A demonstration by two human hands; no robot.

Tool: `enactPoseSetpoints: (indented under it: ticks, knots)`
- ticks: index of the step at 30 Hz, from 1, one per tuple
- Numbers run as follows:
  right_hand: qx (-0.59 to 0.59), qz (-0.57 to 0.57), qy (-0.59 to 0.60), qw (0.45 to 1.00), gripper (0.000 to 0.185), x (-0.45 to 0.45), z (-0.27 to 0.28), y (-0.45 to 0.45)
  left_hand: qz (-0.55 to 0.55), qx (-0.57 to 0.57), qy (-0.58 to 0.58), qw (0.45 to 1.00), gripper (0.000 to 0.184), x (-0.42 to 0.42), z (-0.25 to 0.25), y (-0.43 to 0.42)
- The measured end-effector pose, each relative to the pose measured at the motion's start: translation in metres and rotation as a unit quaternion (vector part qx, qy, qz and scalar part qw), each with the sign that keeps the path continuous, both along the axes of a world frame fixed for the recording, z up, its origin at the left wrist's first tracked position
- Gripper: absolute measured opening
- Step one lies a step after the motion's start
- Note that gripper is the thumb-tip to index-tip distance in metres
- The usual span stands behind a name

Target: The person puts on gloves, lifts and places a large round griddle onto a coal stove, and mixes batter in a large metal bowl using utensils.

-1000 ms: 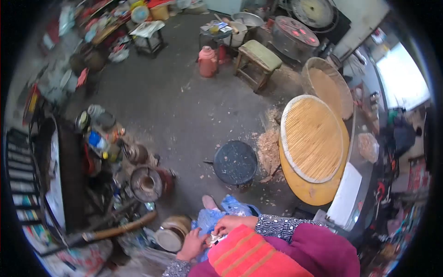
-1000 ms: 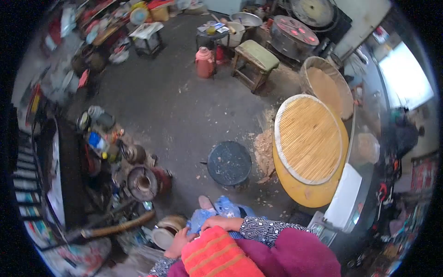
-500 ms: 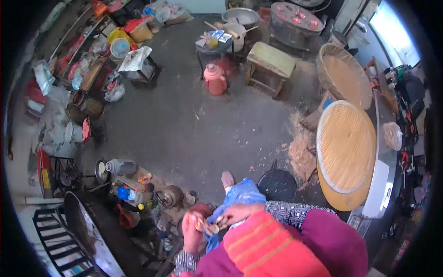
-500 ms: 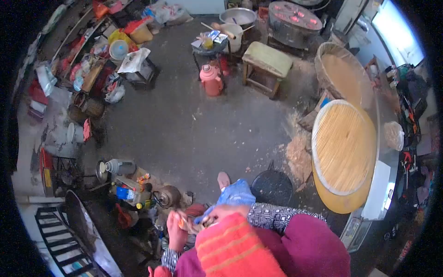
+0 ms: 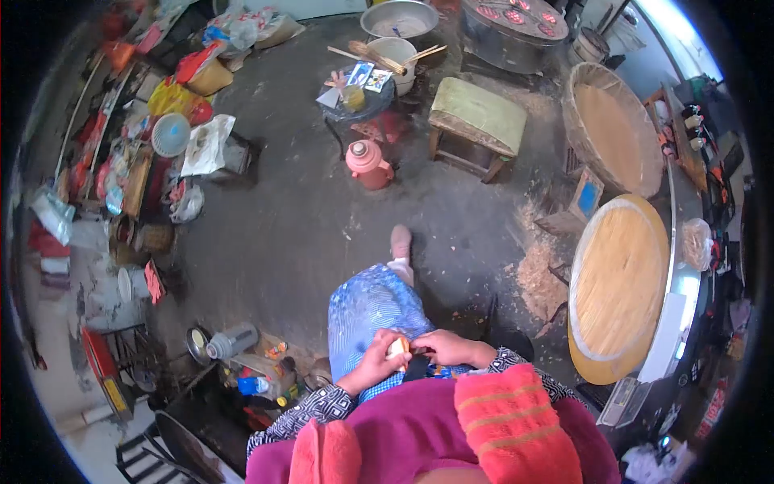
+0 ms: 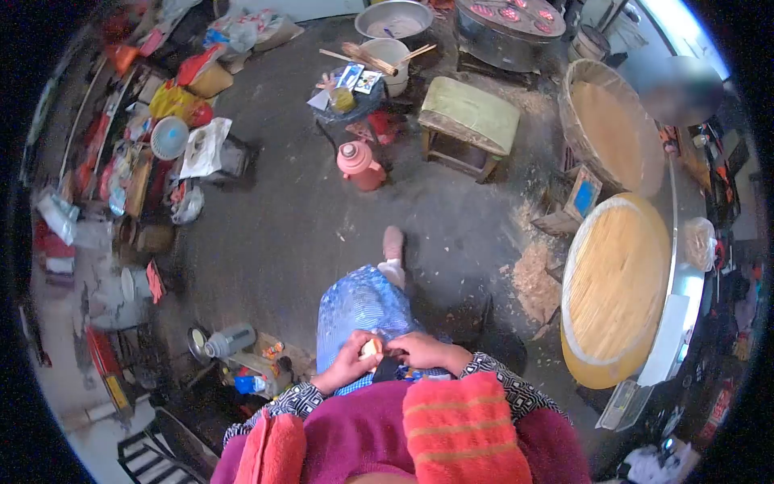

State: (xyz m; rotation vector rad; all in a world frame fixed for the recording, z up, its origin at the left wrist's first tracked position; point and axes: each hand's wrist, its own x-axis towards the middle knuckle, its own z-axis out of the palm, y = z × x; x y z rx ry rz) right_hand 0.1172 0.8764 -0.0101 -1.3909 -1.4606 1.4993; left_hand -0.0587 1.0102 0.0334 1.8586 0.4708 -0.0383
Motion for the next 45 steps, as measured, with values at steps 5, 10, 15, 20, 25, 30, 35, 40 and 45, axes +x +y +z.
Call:
enactPoseSetpoints:
  ticks: [5, 10, 15, 20, 25, 30, 35, 40, 45]
  knots:
    - [-0.035, -0.122, -0.04, 0.991, 0.032, 0.094, -0.009, 0.059, -0.134, -0.169, 0.046, 0.975, 0.041, 0.11, -0.03, 0.098]
    - [-0.106, -0.285, -0.001, 0.953, 0.017, 0.163, 0.019, 0.099, -0.185, -0.037, 0.071, 0.979, 0.052, 0.195, -0.03, 0.153]
    - [-0.096, -0.612, 0.248, 0.745, 0.012, 0.225, 0.025, 0.094, -0.265, -0.184, 0.075, 0.944, 0.059, 0.273, -0.022, 0.182]
    - [0.017, -0.745, 0.395, 0.537, 0.016, 0.323, 0.032, 0.047, -0.338, -0.208, 0.08, 0.915, 0.041, 0.387, 0.007, 0.162]
    - [0.146, -0.629, 0.56, 0.52, 0.016, 0.432, 0.017, -0.006, -0.379, -0.289, 0.068, 0.877, 0.024, 0.509, -0.009, 0.107]
    - [0.195, -0.628, 0.594, 0.464, 0.015, 0.548, 0.029, -0.063, -0.294, -0.394, 0.091, 0.866, 0.028, 0.655, 0.016, 0.044]
    - [0.278, -0.609, 0.555, 0.495, 0.022, 0.641, 0.044, -0.11, -0.172, -0.478, 0.045, 0.86, 0.017, 0.758, 0.001, 0.009]
    - [0.253, -0.712, 0.475, 0.451, 0.032, 0.707, 0.051, -0.106, -0.215, -0.257, -0.086, 0.938, 0.025, 0.812, 0.017, -0.006]
    - [0.046, -0.841, 0.236, 0.485, 0.021, 0.714, 0.012, -0.095, -0.171, -0.276, 0.022, 0.946, 0.021, 0.859, 0.008, -0.016]
